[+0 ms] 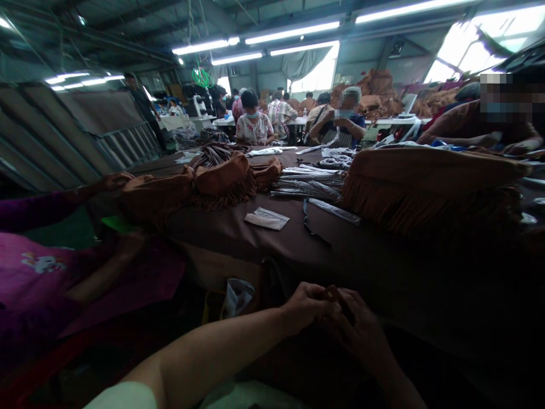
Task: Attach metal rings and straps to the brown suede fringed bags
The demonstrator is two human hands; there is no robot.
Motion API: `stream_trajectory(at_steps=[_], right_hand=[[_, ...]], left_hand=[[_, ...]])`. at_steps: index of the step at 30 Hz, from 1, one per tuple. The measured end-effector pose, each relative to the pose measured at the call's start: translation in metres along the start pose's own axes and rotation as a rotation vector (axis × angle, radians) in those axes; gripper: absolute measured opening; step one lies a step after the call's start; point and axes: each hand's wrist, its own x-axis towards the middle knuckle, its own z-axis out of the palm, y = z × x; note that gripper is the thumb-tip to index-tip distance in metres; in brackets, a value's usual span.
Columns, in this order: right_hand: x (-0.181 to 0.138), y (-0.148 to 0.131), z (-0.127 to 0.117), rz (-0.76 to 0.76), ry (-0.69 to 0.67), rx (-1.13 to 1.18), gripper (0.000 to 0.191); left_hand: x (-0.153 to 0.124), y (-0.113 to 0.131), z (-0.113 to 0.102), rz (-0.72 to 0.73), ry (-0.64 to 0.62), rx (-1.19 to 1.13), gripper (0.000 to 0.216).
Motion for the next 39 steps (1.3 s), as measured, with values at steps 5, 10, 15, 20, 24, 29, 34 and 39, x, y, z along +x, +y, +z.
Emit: stream_trajectory(at_steps=[5, 10, 15, 20, 24, 29, 34, 39], right_hand=[[-0.003, 0.004, 0.007, -0.007, 0.102, -0.07, 0.034], [-0.004, -0.002, 0.018, 0.104, 0.185, 0.06, 0.028], [-0.005, 0.002, 0.022, 0.166, 0.143, 0.136, 0.031], [-0.003, 0.009, 0.022, 0.047, 0.131, -0.035, 0.032], [-0.003, 0.008, 0.02, -0.005, 0.13, -0.099, 0.028], [-0.005, 0.006, 0.018, -0.038, 0.135, -0.123, 0.028], [-0.005, 0.004, 0.022, -0.059, 0.187, -0.109, 0.027], [-0.002, 0.007, 0.029, -0.008, 0.246, -0.11, 0.024]], left_hand=[[0.002, 0.012, -0.001, -0.15, -0.093, 0.023, 0.034], [0.001, 0.02, -0.015, -0.074, -0.062, 0.105, 0.038], [-0.001, 0.029, -0.02, -0.111, -0.136, 0.276, 0.054], [0.003, 0.04, -0.007, -0.204, -0.004, 0.274, 0.043], [0.008, 0.04, 0.002, -0.226, 0.045, 0.249, 0.034], [0.012, 0.035, 0.001, -0.256, 0.027, 0.243, 0.035], [0.013, 0.035, -0.002, -0.249, -0.037, 0.264, 0.044], [0.001, 0.067, 0.003, -0.257, -0.096, 0.546, 0.046]])
